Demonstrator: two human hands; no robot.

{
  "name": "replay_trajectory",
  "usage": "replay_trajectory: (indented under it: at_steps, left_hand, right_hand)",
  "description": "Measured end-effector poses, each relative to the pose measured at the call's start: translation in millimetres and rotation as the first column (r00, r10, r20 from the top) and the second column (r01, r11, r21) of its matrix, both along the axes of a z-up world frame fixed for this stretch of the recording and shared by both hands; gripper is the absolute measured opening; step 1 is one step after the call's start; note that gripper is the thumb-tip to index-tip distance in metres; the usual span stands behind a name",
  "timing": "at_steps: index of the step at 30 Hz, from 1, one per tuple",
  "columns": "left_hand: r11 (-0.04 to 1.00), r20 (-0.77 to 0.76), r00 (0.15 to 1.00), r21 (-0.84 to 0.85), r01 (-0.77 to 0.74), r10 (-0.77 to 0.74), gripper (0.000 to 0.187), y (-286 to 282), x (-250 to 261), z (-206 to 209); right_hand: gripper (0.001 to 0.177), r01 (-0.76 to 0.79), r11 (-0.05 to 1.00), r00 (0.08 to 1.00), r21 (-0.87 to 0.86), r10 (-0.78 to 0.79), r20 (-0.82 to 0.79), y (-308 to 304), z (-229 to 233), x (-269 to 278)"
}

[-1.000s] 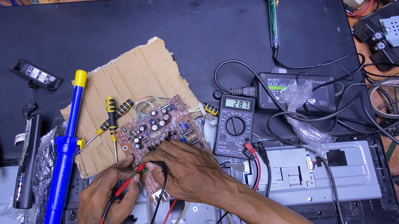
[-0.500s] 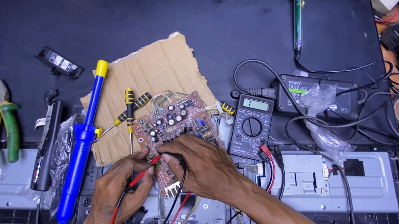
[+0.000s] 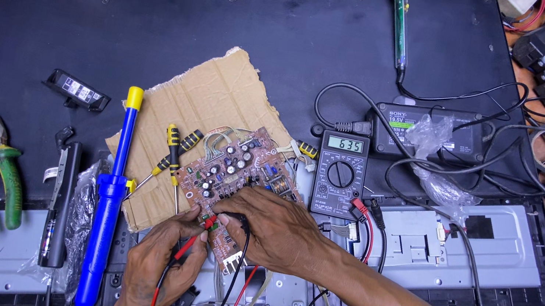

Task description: The person uses a multimeter to test various points on a circuit board placed on a workbench. They move the multimeter probes across different components while observing the readings on the multimeter display. A remote control is briefly handled and placed on the table.

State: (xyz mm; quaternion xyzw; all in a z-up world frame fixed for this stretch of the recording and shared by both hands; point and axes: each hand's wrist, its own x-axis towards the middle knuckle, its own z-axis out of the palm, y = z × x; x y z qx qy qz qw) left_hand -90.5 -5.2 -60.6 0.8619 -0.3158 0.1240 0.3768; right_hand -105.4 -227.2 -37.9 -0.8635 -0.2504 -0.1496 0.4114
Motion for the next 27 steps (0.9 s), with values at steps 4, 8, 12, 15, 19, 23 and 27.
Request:
replay_trajectory:
  at_steps: [4, 8, 12, 15, 19, 23, 27]
  left_hand:
    - [1.0, -0.012, 1.0, -0.013, 0.023, -0.023, 0.002, 0.8, 0.3, 0.1]
    - [1.0, -0.004, 1.0, 0.001, 0.013, -0.013, 0.001, 0.5, 0.3, -0.6]
    - [1.0, 0.005, 1.0, 0.012, 0.021, -0.021, 0.003, 2.4, 0.5, -2.4]
    - [1.0, 0.03, 0.999, 0.006, 0.021, -0.021, 0.002, 1.2, 1.1, -2.9]
    - [1.0, 0.002, 1.0, 0.007, 0.013, -0.013, 0.002, 1.7, -0.1, -1.8]
    - [1.0, -0.006, 1.0, 0.015, 0.004, -0.004, 0.001, 1.5, -0.2, -1.5]
    - [1.0, -0.014, 1.0, 0.016, 0.005, -0.005, 0.002, 1.3, -0.3, -0.6]
  right_hand:
    - [0.018, 0.013, 1.0, 1.0, -0.001, -0.013, -0.017, 1.3, -2.8, -0.5]
    - [0.019, 0.031, 1.0, 1.0, -0.003, -0.031, -0.001, 0.8, -4.5, -0.1]
    - [0.018, 0.013, 1.0, 1.0, 0.005, -0.013, 0.02, 0.6, -3.8, -0.3]
    - [0.018, 0.027, 1.0, 0.999, 0.008, -0.027, 0.024, 1.5, -5.0, -0.1]
    - [0.018, 0.045, 0.999, 0.999, -0.022, -0.045, 0.007, 1.4, -4.3, -0.8]
    - [0.018, 0.017, 1.0, 1.0, 0.009, -0.018, 0.018, 1.3, -5.4, -0.2]
    - [0.019, 0.01, 1.0, 1.0, 0.023, -0.011, 0.016, 1.0, -6.2, -0.3]
